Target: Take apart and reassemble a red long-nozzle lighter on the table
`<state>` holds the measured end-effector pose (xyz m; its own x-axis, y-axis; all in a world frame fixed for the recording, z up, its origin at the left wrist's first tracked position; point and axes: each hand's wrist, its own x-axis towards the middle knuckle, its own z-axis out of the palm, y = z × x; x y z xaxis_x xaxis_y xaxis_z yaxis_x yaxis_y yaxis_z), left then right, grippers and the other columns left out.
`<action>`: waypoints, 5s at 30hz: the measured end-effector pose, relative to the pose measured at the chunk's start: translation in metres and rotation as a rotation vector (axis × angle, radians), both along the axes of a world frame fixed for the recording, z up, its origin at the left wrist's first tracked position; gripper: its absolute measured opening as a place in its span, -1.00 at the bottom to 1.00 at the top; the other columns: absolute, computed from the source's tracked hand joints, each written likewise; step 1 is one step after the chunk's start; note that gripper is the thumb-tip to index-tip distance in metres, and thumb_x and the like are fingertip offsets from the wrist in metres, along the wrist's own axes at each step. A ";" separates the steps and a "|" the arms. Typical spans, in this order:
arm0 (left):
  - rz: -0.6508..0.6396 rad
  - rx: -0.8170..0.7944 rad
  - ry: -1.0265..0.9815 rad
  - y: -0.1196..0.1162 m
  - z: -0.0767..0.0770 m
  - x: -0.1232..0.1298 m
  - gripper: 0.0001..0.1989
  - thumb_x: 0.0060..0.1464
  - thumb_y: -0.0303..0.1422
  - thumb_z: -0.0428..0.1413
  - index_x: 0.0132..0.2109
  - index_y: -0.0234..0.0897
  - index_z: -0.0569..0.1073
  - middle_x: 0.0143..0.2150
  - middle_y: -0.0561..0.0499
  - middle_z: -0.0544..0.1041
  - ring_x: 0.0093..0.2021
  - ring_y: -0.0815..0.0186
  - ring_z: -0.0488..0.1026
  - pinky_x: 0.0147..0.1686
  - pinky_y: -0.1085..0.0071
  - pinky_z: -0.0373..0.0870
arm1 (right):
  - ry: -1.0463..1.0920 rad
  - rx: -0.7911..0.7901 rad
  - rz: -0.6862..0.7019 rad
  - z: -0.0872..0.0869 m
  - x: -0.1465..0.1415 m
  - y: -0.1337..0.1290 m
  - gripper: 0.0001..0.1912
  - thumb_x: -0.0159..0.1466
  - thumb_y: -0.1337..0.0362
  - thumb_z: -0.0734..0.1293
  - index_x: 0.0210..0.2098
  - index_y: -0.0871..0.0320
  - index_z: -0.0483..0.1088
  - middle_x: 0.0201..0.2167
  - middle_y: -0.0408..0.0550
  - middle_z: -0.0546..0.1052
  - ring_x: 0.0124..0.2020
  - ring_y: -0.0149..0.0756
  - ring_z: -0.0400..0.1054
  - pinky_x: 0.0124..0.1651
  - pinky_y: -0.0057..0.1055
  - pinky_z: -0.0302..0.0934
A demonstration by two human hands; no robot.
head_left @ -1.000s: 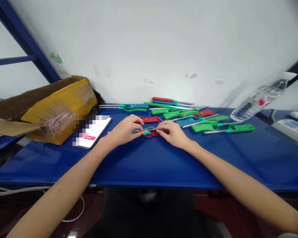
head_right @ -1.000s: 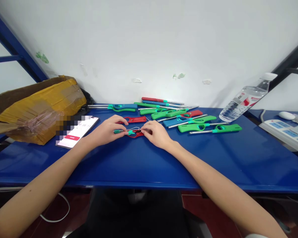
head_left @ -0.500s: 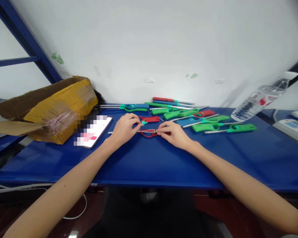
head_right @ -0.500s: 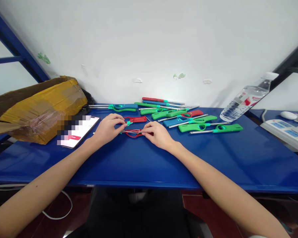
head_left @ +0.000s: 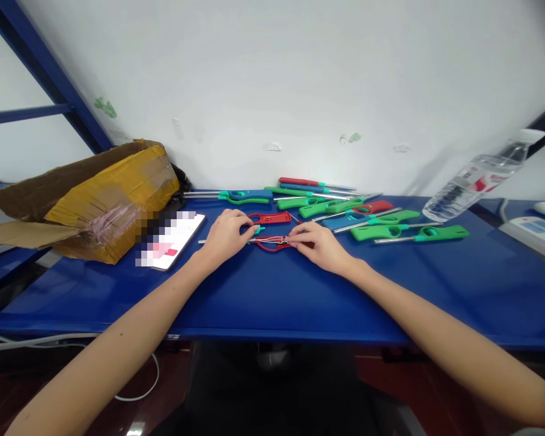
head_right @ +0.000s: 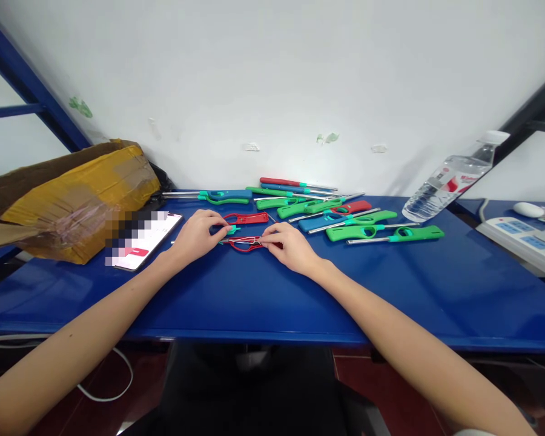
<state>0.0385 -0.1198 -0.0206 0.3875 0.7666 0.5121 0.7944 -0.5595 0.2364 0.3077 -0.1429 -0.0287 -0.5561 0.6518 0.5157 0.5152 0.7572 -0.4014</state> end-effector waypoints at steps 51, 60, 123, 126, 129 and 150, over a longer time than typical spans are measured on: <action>-0.375 -0.049 -0.017 -0.019 -0.003 0.035 -0.84 0.24 -0.43 0.07 -0.11 -0.26 0.53 -0.21 -0.04 0.61 -0.18 0.22 0.48 -0.12 0.28 0.41 | 0.021 0.107 -0.025 -0.005 -0.003 0.000 -0.87 0.31 0.34 0.33 -0.23 0.13 0.56 -0.24 -0.01 0.58 -0.19 -0.21 0.41 -0.11 -0.24 0.37; -0.401 -0.050 -0.033 -0.019 -0.003 0.037 -0.84 0.23 -0.45 0.09 -0.09 -0.27 0.54 -0.21 -0.05 0.62 -0.21 0.24 0.50 -0.13 0.28 0.41 | -0.014 0.074 -0.002 -0.003 0.000 0.001 -0.82 0.32 0.36 0.31 -0.19 0.10 0.56 -0.17 0.00 0.56 -0.15 -0.20 0.42 -0.06 -0.21 0.36; -0.357 -0.119 0.071 -0.018 0.012 0.028 -0.78 0.12 -0.48 0.07 -0.15 -0.24 0.59 -0.34 -0.03 0.56 -0.26 0.23 0.41 -0.16 0.28 0.34 | -0.099 0.017 0.055 0.005 -0.001 -0.005 -0.79 0.32 0.31 0.30 -0.07 0.10 0.48 -0.12 0.01 0.57 -0.07 -0.14 0.43 0.02 -0.13 0.35; -0.361 -0.140 0.060 -0.019 0.013 0.028 -0.80 0.10 -0.46 0.09 -0.18 -0.24 0.59 -0.35 -0.03 0.55 -0.26 0.23 0.41 -0.17 0.29 0.35 | -0.096 0.020 0.055 0.005 -0.002 -0.005 -0.79 0.32 0.31 0.30 -0.07 0.08 0.49 -0.12 0.01 0.57 -0.07 -0.14 0.44 0.03 -0.13 0.35; -0.356 -0.141 0.050 -0.019 0.013 0.028 -0.81 0.09 -0.45 0.10 -0.18 -0.23 0.58 -0.34 -0.03 0.56 -0.24 0.22 0.42 -0.13 0.27 0.35 | -0.096 0.020 0.055 0.005 -0.002 -0.005 -0.79 0.32 0.30 0.30 -0.08 0.09 0.49 -0.12 0.01 0.57 -0.07 -0.14 0.44 0.04 -0.11 0.35; -0.351 -0.095 -0.098 -0.021 0.003 0.033 -0.75 0.19 -0.43 0.12 0.02 -0.27 0.50 -0.21 -0.05 0.60 -0.18 0.22 0.48 -0.16 0.31 0.43 | 0.029 0.016 -0.002 -0.002 -0.005 -0.002 -0.82 0.31 0.33 0.30 -0.11 0.11 0.50 -0.13 0.04 0.53 -0.10 -0.16 0.42 -0.02 -0.18 0.36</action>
<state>0.0714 -0.1406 -0.0177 0.5880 0.6413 0.4929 0.5289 -0.7659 0.3656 0.3024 -0.1445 -0.0305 -0.5397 0.6441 0.5421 0.5049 0.7629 -0.4037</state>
